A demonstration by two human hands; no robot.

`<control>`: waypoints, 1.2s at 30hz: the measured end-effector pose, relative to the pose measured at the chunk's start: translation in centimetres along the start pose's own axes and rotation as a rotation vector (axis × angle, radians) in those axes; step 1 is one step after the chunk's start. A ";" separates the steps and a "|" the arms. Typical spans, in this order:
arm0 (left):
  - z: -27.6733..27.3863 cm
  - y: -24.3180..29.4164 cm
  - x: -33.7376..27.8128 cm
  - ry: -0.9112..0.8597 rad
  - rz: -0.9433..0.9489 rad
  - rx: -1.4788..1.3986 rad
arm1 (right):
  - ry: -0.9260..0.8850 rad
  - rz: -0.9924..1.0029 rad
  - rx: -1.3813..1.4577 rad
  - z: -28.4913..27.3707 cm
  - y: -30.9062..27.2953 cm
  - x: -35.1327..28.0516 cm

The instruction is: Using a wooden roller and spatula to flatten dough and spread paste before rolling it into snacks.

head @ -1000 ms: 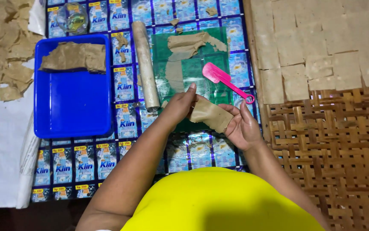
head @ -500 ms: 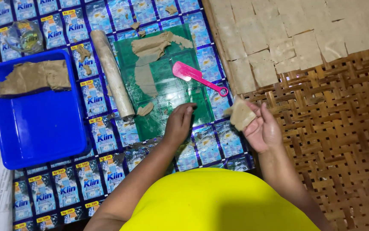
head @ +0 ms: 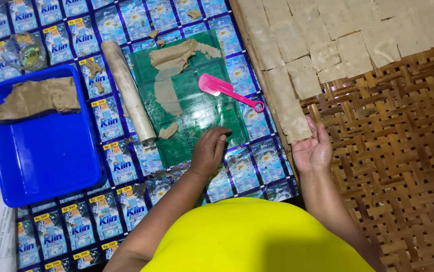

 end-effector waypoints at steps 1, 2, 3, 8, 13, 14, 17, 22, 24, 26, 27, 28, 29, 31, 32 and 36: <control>0.0 0.1 0.0 -0.002 0.002 0.000 | 0.001 -0.001 0.002 -0.2 -0.1 0.0; -0.1 0.2 0.0 -0.006 0.008 0.009 | 0.007 -0.004 -0.010 -0.4 -0.2 0.0; -0.1 0.3 0.0 -0.010 0.015 0.018 | 0.013 -0.008 -0.022 -0.5 -0.3 0.1; -0.1 0.4 -0.1 -0.016 0.012 0.033 | 0.016 -0.004 -0.070 1.9 -0.8 -2.5; -0.2 0.8 0.0 -0.037 -0.009 -0.001 | 0.008 0.005 -0.214 2.5 -1.0 -2.8; -0.2 0.8 0.0 -0.040 -0.009 -0.003 | 0.001 0.002 -0.280 2.9 -1.1 -3.0; -0.2 0.7 -0.1 -0.041 -0.003 0.001 | -0.012 -0.021 -0.348 3.4 -1.0 -3.3; -0.1 0.4 -0.1 -0.030 0.012 0.025 | -0.019 -0.051 -0.395 6.0 -2.0 -6.0; -0.2 0.5 -0.1 -0.033 0.017 0.016 | 0.007 -0.022 -0.418 6.3 -2.6 -6.8; -0.3 0.6 -0.2 -0.035 0.022 0.013 | 0.062 -0.080 -0.581 5.4 -3.5 -7.4; -0.4 0.7 -0.1 -0.037 0.027 0.008 | 0.118 -0.141 -0.744 5.1 -4.3 -7.8; -0.3 0.5 0.0 -0.030 0.024 0.009 | 0.113 -0.141 -0.748 5.4 -4.2 -7.9; -0.2 0.4 -0.1 -0.030 0.025 0.017 | 0.086 -0.323 -0.916 6.5 -5.2 -8.3; -0.3 0.2 -0.2 -0.018 0.021 0.028 | 0.042 -0.510 -1.083 8.9 -5.2 -8.8; -0.3 0.2 -0.2 -0.026 0.014 0.012 | -0.042 -0.554 -1.133 10.6 -4.3 -8.8; -0.2 -1.2 -0.2 -0.023 -0.022 -0.101 | -0.494 -0.952 -1.419 15.4 2.0 -5.7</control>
Point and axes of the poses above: each hand's wrist, its own x-axis towards the middle knuckle, its own z-axis out of the palm, y = z × x, the point moved 8 cm from there along x, towards the middle knuckle, and after that the axes turned 1 degree about y, right-handed, at the moved point
